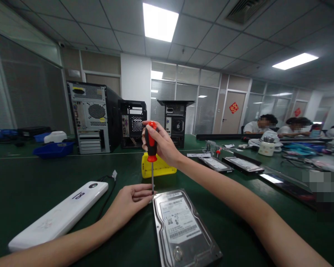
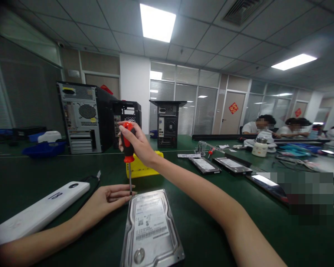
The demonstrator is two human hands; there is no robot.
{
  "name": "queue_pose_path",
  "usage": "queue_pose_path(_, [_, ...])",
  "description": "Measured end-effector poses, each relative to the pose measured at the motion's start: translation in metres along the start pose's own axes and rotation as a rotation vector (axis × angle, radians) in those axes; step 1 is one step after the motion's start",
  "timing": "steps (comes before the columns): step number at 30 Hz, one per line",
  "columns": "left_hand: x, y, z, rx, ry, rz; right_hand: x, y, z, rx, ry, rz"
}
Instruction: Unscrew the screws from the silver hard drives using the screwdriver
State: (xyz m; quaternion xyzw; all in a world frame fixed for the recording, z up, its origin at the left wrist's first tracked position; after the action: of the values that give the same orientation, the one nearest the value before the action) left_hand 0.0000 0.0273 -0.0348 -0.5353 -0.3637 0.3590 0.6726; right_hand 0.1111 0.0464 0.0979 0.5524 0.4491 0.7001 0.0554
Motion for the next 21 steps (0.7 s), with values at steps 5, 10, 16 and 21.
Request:
queue_pose_path(5, [0.0019,0.0038,0.0011,0.009,0.009,-0.022,0.0007,-0.0009,0.0001,-0.021,-0.011,0.023])
queue_pose_path(10, [0.0011,0.0024,0.0004,0.008,0.007,-0.021,-0.0005,0.0027,0.0033,-0.087,-0.083,0.006])
queue_pose_path(16, [-0.0025,-0.0022,-0.0014,-0.016,-0.019,0.025,-0.0017,0.0082,0.0033,-0.074,-0.019,-0.044])
queue_pose_path(21, [-0.0032,-0.0051,-0.0031,-0.052,-0.045,0.065,0.0004,0.0069,0.0059,0.039,0.042,-0.094])
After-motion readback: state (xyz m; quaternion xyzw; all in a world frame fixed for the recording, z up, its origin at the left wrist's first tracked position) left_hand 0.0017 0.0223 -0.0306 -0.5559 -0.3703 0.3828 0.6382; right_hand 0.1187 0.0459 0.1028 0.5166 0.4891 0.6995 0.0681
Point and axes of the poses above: each hand's wrist, its own x-axis towards the middle knuckle, its own z-axis out of the back of the hand, y = z × x, the point moved 4 cm from there along x, towards the middle knuckle, and after that the axes turned 1 degree about -x, right-handed, at the moved point
